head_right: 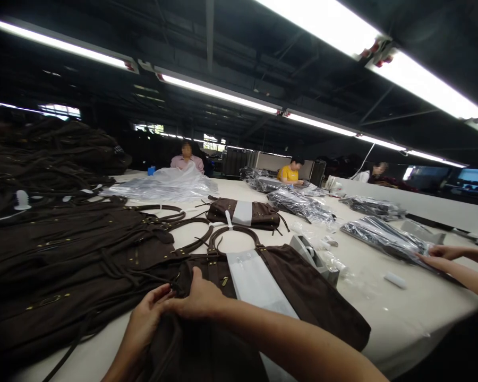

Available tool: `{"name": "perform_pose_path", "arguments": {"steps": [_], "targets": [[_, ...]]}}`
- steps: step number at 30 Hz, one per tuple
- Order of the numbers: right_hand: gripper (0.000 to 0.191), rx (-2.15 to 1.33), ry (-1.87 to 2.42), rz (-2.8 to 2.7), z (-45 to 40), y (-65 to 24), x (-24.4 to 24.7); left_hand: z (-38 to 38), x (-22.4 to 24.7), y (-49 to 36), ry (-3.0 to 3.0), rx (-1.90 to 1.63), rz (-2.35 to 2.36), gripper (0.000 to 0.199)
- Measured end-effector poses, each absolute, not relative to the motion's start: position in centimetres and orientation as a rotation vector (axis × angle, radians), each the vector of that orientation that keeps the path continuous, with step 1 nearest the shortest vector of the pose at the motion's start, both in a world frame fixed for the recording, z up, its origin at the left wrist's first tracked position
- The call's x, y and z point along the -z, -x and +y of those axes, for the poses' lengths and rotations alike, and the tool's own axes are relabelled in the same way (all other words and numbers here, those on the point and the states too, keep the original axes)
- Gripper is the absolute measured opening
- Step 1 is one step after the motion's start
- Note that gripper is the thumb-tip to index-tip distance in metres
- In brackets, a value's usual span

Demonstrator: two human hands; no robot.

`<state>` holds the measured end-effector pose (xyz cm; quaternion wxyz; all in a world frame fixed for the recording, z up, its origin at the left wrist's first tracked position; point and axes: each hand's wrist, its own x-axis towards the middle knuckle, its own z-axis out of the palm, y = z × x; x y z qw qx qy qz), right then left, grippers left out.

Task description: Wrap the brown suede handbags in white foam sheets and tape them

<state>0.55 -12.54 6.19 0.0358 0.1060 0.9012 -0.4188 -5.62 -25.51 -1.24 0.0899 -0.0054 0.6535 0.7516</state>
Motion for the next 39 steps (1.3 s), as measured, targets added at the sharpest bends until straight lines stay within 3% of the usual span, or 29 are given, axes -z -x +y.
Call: {"name": "perform_pose_path", "arguments": {"steps": [4, 9, 12, 22, 27, 35, 39], "targets": [[0.098, 1.51, -0.42, 2.639, -13.0, 0.7, -4.2, -25.6, 1.7, 8.8, -0.177, -2.033, 2.315, 0.037], [0.039, 1.853, -0.55, 2.29, -11.9, -0.3, -4.8, -25.5, 0.6, 11.1, -0.558, -1.708, 2.51, 0.028], [0.023, 1.927, -0.522, 2.222, -11.5, -1.1, -5.9, -25.4, 0.0, 11.9, -0.779, -1.584, 2.465, 0.027], [0.017, 1.983, -0.434, 2.16, -11.0, -1.5, -5.8, -26.3, 0.7, 14.0, -1.099, -1.452, 2.446, 0.033], [0.014, 2.016, -0.335, 2.133, -10.6, -1.6, -5.0, -26.2, 1.1, 13.4, -1.189, -1.38, 2.583, 0.024], [0.041, 1.957, -0.488, 2.164, -10.9, -1.8, -4.5, -24.4, 0.4, 13.4, -0.424, -1.426, 2.938, 0.022], [0.03, 1.951, -0.573, 2.155, -10.8, -2.1, -4.4, -25.0, -0.7, 11.1, -0.28, -1.541, 2.858, 0.014]]}}
